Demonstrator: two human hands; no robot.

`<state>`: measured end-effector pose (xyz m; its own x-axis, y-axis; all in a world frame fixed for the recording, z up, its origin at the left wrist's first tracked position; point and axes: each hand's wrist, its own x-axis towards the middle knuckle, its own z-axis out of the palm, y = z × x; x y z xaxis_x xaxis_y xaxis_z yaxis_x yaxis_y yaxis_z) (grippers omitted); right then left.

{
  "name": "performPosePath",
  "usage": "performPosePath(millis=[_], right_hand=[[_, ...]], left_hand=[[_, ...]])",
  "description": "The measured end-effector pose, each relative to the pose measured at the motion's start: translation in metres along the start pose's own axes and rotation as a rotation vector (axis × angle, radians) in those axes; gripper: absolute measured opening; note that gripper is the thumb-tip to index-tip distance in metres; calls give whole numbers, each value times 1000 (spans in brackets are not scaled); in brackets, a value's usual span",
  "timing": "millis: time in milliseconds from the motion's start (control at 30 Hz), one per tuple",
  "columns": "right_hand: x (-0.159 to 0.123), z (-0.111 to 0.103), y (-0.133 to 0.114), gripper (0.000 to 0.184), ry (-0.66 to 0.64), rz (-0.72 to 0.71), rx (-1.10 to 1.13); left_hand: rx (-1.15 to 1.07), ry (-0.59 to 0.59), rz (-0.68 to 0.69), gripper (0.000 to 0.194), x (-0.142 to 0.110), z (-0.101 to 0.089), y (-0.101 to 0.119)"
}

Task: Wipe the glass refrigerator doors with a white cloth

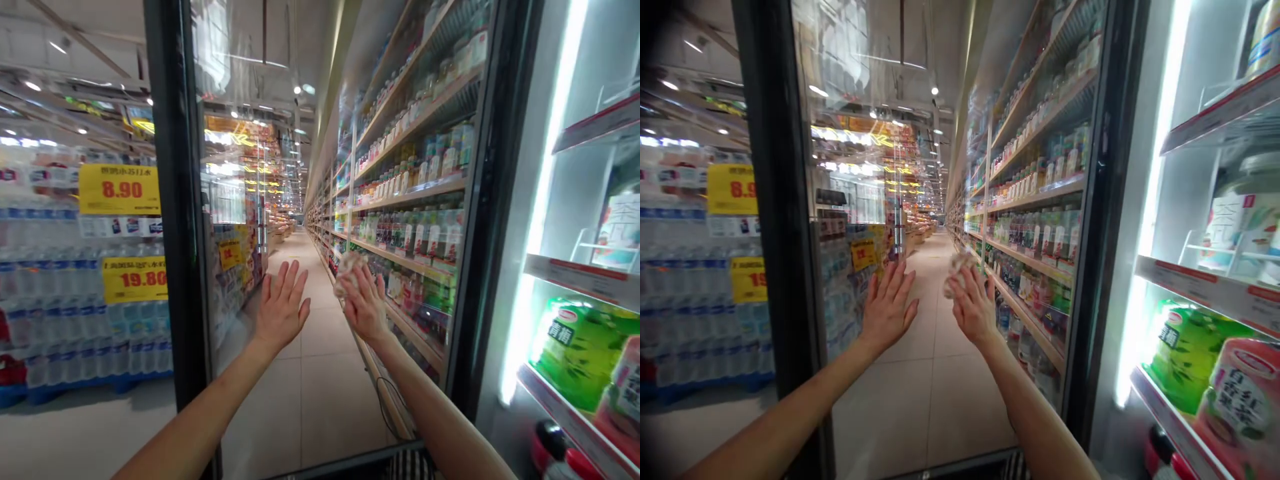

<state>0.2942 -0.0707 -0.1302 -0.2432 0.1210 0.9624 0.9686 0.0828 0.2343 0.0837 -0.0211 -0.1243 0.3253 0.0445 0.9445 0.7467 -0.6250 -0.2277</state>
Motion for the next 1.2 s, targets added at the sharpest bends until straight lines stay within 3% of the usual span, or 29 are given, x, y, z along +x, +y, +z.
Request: performPosePath(millis=[67, 167, 233, 267, 400, 433, 500, 600, 667, 733, 867, 933, 1033, 1067, 1133, 1200], right_hand=[[2, -3, 5, 42, 0, 0, -17], [13, -7, 30, 44, 224, 414, -108], [22, -4, 32, 47, 296, 567, -129], [26, -2, 26, 47, 281, 535, -121], [29, 6, -17, 44, 51, 61, -35], [29, 7, -20, 44, 23, -2, -29], [30, 5, -13, 44, 71, 64, -52], [38, 4, 9, 47, 251, 408, -104], [42, 7, 8, 46, 284, 484, -105], [42, 11, -8, 46, 244, 358, -83], [43, 15, -41, 44, 63, -41, -20], [53, 13, -37, 44, 95, 5, -30], [71, 13, -30, 47, 251, 308, -63], [76, 15, -34, 48, 258, 338, -60], [79, 19, -53, 48, 180, 204, -25], [81, 24, -81, 47, 48, -97, 35]], left_hand=[[2, 3, 1, 63, 0, -1, 0], [4, -7, 1, 62, 0, -2, 0], [3, -22, -5, 61, 0, -2, 0], [4, -27, -7, 61, 0, -2, 0], [20, -38, -10, 57, -1, -4, -1], [24, -45, -4, 56, -1, -5, -2], [27, -60, 20, 53, -3, -8, -6], [34, -53, 14, 53, -6, -15, -16], [46, -32, -40, 55, -8, -21, -25], [60, -17, -82, 57, -10, -26, -33], [83, -14, -74, 55, -14, -34, -45], [100, -20, -77, 53, -18, -38, -49], [113, -31, -79, 50, -23, -43, -54], [109, -35, -75, 50, -24, -45, -56], [86, -37, -67, 49, -25, -50, -59], [49, -20, -63, 49, -25, -57, -63]])
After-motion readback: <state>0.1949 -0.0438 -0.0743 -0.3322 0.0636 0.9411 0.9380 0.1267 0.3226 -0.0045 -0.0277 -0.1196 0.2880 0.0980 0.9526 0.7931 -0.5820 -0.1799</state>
